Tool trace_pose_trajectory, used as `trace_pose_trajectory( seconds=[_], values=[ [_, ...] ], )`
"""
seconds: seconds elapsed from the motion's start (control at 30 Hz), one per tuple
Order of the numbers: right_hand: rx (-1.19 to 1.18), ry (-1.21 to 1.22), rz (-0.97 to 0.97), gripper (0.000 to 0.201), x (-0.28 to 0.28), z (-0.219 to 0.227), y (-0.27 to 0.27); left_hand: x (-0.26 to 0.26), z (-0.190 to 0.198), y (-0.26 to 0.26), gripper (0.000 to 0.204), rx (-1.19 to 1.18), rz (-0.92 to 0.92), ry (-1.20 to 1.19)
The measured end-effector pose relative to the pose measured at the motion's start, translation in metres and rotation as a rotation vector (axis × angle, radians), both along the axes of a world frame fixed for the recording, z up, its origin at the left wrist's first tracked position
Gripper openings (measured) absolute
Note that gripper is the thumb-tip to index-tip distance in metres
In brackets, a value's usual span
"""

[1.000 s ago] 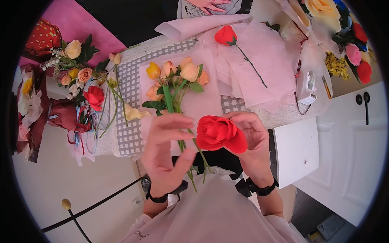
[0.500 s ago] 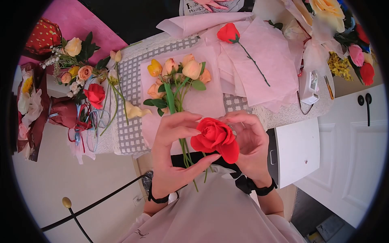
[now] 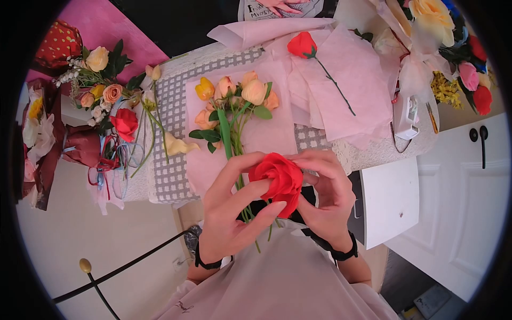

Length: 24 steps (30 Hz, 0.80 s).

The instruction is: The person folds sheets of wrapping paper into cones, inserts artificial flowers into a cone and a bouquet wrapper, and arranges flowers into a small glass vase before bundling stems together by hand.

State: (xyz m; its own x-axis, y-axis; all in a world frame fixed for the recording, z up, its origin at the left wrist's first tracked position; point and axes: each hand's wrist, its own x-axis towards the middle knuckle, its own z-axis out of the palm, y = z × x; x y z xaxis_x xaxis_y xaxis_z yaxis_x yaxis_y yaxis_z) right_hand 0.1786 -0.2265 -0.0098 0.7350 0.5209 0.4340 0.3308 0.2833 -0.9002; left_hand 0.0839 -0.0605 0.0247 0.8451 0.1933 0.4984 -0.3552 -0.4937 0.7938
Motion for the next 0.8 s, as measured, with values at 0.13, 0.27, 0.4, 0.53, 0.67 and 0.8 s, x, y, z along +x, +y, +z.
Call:
trace_pose_trajectory(
  seconds=[0.13,0.27,0.4,0.53,0.67,0.8],
  values=[
    [-0.034,-0.008,-0.019,0.049,-0.001,0.001,-0.001,0.0,0.003,0.001,0.037,0.041,-0.011,0.071],
    [-0.085,-0.025,-0.051,0.046,-0.002,0.002,0.001,-0.001,0.002,0.002,0.048,0.102,0.001,0.083],
    [-0.126,-0.049,-0.072,0.045,-0.004,0.003,0.002,-0.006,0.004,0.001,0.058,0.149,0.04,0.1],
    [-0.144,-0.086,-0.069,0.046,-0.007,0.003,0.006,-0.014,-0.014,-0.001,0.052,0.037,0.071,0.114],
    [-0.259,-0.227,-0.068,0.045,-0.012,0.009,0.016,-0.019,-0.018,0.006,0.037,-0.213,0.104,0.029],
    [-0.245,-0.22,-0.024,0.047,-0.016,0.013,0.025,-0.033,-0.019,0.009,0.031,-0.528,0.087,0.157]
  ],
)
